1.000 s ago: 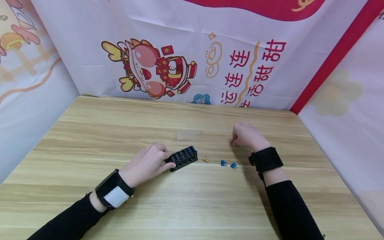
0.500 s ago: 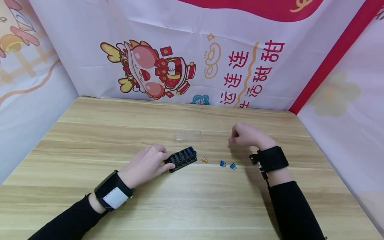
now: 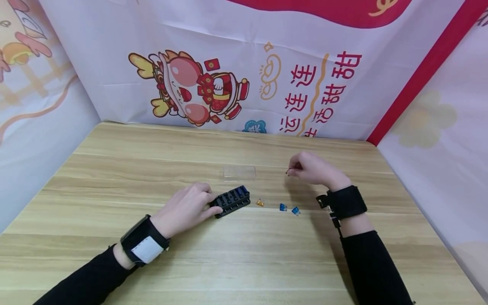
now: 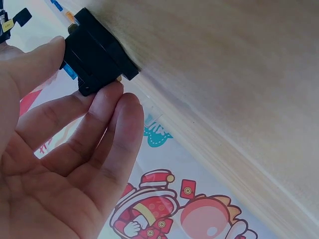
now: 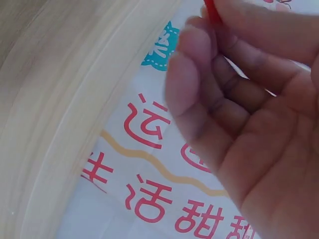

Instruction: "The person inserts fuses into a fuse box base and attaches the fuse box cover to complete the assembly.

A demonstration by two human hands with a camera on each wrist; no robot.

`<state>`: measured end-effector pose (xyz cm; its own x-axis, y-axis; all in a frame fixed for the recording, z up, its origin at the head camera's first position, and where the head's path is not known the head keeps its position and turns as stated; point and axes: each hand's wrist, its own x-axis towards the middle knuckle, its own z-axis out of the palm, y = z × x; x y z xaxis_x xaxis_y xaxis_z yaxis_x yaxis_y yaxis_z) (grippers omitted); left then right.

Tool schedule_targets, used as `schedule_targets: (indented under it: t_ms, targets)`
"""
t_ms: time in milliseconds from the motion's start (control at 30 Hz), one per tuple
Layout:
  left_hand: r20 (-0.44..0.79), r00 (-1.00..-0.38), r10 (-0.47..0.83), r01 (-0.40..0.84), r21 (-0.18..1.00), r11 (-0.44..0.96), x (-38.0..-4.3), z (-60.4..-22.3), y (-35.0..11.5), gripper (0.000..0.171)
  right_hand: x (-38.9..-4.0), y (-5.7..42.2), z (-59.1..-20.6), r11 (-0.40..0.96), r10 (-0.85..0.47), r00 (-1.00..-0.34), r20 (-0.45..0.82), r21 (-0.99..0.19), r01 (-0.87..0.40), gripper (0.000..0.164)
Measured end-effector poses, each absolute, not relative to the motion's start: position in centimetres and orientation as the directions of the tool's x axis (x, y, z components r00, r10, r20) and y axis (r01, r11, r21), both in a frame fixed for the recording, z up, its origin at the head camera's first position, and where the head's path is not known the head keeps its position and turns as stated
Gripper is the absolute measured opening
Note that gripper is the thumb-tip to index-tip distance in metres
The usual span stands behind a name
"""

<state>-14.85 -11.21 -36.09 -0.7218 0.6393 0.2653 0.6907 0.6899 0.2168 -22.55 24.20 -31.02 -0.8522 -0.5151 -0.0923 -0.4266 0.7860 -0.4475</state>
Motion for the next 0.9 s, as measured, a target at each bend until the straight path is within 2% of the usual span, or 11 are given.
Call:
schedule_targets:
  t_ms: [200, 367, 700, 900]
  targets:
    - [0.268, -0.721, 0.639, 0.691, 0.216, 0.689, -14.9, -36.1, -11.1, 0.031, -22.4, 23.8, -30.7, 0.782, -0.513, -0.858, 0.004, -0.411, -0.47, 0.008]
    - [0.267, -0.721, 0.64, 0.692, 0.221, 0.688, -14.9, -36.1, -11.1, 0.033, -22.2, 23.4, -30.5, 0.787, -0.504, -0.863, 0.031, -0.394, -0.474, 0.008]
    - [0.277, -0.716, 0.641, 0.696, 0.22, 0.683, -14.9, -36.1, -11.2, 0.034, -21.3, 21.7, -30.3, 0.801, -0.415, -0.903, 0.109, -0.428, -0.419, 0.009]
    - [0.277, -0.719, 0.637, 0.693, 0.22, 0.686, -14.9, -36.1, -11.2, 0.037, -21.0, 20.4, -30.5, 0.776, -0.389, -0.905, 0.172, -0.468, -0.423, 0.009]
